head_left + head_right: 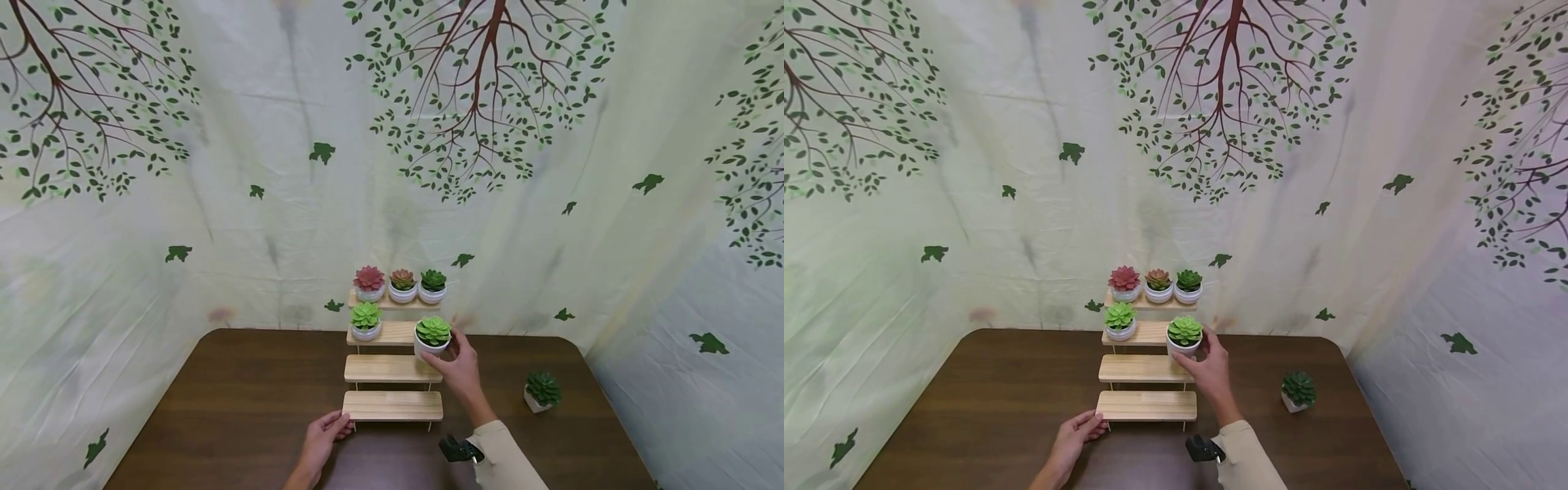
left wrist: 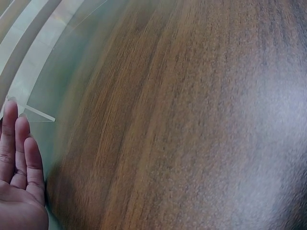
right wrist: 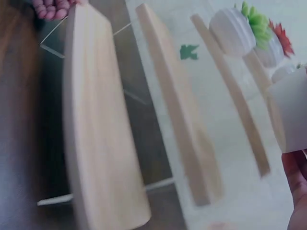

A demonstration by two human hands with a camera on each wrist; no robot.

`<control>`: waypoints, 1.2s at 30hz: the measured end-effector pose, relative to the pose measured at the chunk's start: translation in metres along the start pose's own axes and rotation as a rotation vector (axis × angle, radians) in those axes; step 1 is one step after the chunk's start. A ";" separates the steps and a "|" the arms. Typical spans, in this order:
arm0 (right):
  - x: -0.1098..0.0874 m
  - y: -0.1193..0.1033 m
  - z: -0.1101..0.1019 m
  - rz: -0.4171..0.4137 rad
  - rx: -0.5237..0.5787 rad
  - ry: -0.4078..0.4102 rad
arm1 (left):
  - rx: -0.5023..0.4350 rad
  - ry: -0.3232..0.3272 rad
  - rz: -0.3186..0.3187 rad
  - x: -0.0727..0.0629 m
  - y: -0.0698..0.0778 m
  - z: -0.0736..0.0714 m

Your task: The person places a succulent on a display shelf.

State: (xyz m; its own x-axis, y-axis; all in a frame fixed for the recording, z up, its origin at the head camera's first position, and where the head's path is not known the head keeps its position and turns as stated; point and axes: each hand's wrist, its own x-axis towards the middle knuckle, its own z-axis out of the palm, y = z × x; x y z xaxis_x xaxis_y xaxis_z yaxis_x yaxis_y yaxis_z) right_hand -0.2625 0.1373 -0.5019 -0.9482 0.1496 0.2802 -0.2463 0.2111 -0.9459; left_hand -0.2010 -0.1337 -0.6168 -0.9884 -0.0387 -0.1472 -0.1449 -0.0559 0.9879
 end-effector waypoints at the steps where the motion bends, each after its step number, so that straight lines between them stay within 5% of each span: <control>1: 0.003 -0.002 0.003 -0.004 -0.009 -0.010 | -0.001 0.001 -0.002 0.000 0.000 0.000; 11: 0.027 -0.014 0.031 -0.041 -0.021 -0.086 | 0.009 -0.001 -0.021 0.000 0.000 -0.001; 19: 0.033 -0.017 0.047 0.009 -0.036 -0.109 | 0.015 0.003 -0.015 0.000 0.000 -0.002; 36: 0.039 -0.011 0.059 0.030 -0.016 -0.129 | 0.018 -0.002 -0.004 0.001 -0.001 -0.002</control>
State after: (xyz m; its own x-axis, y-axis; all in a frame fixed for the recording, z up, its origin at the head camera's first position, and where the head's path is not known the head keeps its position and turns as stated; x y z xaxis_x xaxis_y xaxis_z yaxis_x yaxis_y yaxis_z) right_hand -0.3091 0.0834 -0.4900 -0.9733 0.0306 0.2274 -0.2150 0.2237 -0.9506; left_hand -0.2014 -0.1357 -0.6177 -0.9878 -0.0370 -0.1510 -0.1496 -0.0376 0.9880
